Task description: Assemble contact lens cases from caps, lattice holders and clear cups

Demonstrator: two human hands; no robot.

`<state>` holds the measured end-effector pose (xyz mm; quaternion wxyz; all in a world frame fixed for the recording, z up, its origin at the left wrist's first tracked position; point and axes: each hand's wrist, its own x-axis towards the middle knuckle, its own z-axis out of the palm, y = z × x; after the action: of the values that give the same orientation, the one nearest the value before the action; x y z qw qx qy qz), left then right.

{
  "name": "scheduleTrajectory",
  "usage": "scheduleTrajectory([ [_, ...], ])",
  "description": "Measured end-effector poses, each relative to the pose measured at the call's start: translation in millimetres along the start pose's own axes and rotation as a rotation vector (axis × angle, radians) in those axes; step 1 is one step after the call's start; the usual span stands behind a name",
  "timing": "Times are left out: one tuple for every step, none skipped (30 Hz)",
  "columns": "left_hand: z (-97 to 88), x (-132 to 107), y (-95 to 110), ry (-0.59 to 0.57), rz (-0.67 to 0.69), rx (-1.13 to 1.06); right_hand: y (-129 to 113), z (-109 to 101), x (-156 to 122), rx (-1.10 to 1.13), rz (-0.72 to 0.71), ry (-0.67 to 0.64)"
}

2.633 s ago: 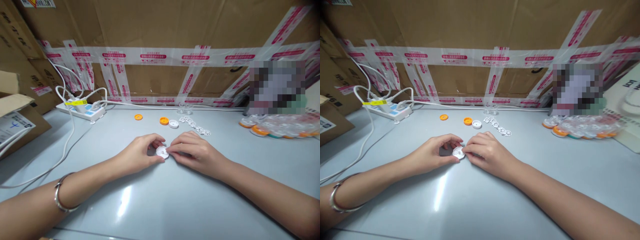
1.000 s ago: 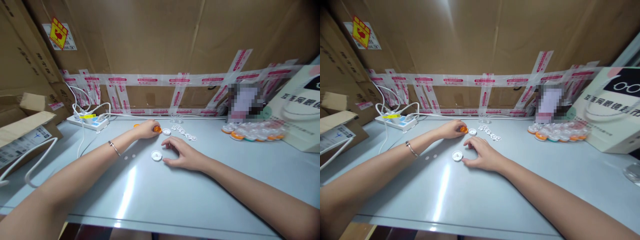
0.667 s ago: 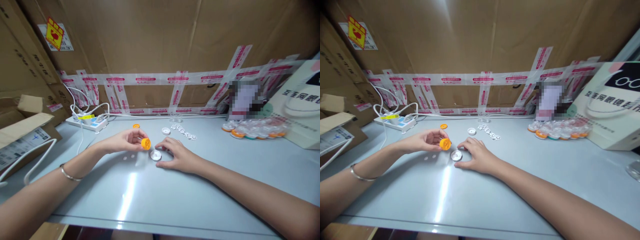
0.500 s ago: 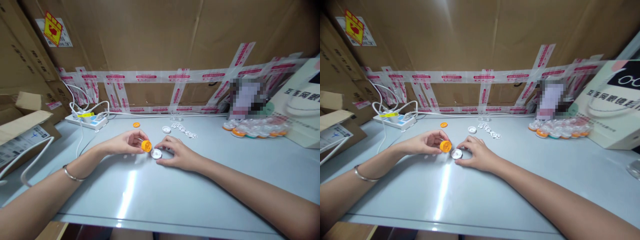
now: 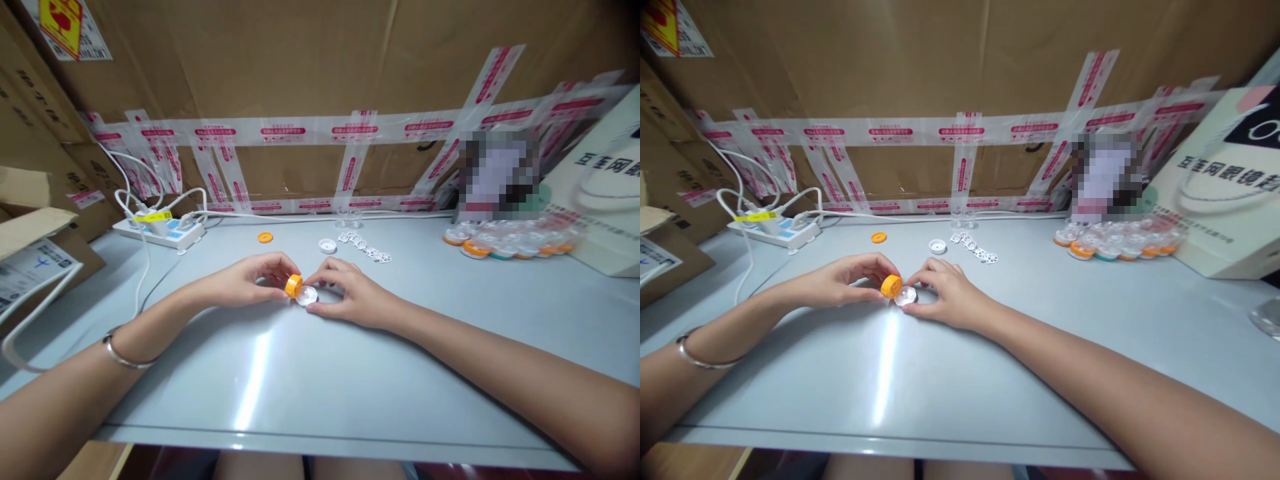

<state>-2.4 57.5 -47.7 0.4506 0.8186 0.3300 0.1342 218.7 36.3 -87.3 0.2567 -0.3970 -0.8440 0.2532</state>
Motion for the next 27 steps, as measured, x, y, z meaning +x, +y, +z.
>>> scheduleTrajectory([
  [-0.3,0,0,0.002,0.004,0.019,0,0,0,0.002,-0.001,0.001],
  [-0.6,0,-1,0.006,0.011,0.037,0,0,0,0.004,-0.001,0.002],
  [-1.0,0,-1,0.009,0.02,0.054,0,0,0,0.004,0.001,0.001],
  [-1.4,0,-1,0.01,0.031,0.068,0,0,0,0.003,0.002,0.001],
  [-1.6,0,-1,0.01,0.04,0.083,1,0,0,0.002,0.002,0.001],
  [-1.7,0,-1,0.01,0.05,0.098,1,0,0,0.0,0.001,0.003],
  [-1.7,0,-1,0.01,0.061,0.114,1,0,0,-0.002,-0.002,0.005],
  [-1.6,1,0,0.007,0.073,0.13,2,1,0,-0.005,-0.006,0.008],
  [-1.4,1,1,0.003,0.084,0.148,2,1,0,-0.007,-0.01,0.011],
  [-1.1,1,2,0.0,0.096,0.168,2,1,0,-0.007,-0.013,0.013],
  [-0.8,1,3,-0.001,0.107,0.189,2,1,0,-0.006,-0.017,0.016],
  [-0.4,1,4,0.0,0.115,0.211,3,1,0,-0.002,-0.021,0.02],
  [0.0,1,5,0.004,0.12,0.235,3,1,0,0.003,-0.027,0.023],
  [0.3,0,6,0.011,0.123,0.258,3,2,0,0.006,-0.031,0.028],
  [0.7,0,7,0.017,0.125,0.28,3,2,0,0.007,-0.034,0.031],
  [0.9,0,8,0.023,0.126,0.299,3,2,0,0.005,-0.035,0.035],
  [1.1,0,9,0.028,0.128,0.315,4,2,0,0.001,-0.033,0.037],
  [1.2,0,9,0.03,0.13,0.329,4,2,-1,-0.002,-0.031,0.039],
  [1.3,0,10,0.031,0.132,0.342,4,2,-1,-0.004,-0.03,0.039],
  [1.4,0,10,0.029,0.134,0.355,4,2,-1,-0.005,-0.029,0.039],
  [1.6,0,11,0.028,0.139,0.368,4,2,-1,-0.006,-0.029,0.039],
  [1.8,0,11,0.026,0.144,0.379,3,2,-1,-0.007,-0.029,0.038],
  [2.2,0,12,0.023,0.151,0.388,3,2,-1,-0.008,-0.028,0.036],
  [2.8,0,12,0.022,0.159,0.394,3,1,-1,-0.007,-0.028,0.032],
  [3.5,0,13,0.021,0.167,0.399,2,1,0,-0.006,-0.027,0.027],
  [4.4,0,13,0.02,0.174,0.403,2,1,0,-0.004,-0.026,0.021],
  [5.4,1,14,0.02,0.18,0.408,1,0,0,-0.001,-0.025,0.014],
])
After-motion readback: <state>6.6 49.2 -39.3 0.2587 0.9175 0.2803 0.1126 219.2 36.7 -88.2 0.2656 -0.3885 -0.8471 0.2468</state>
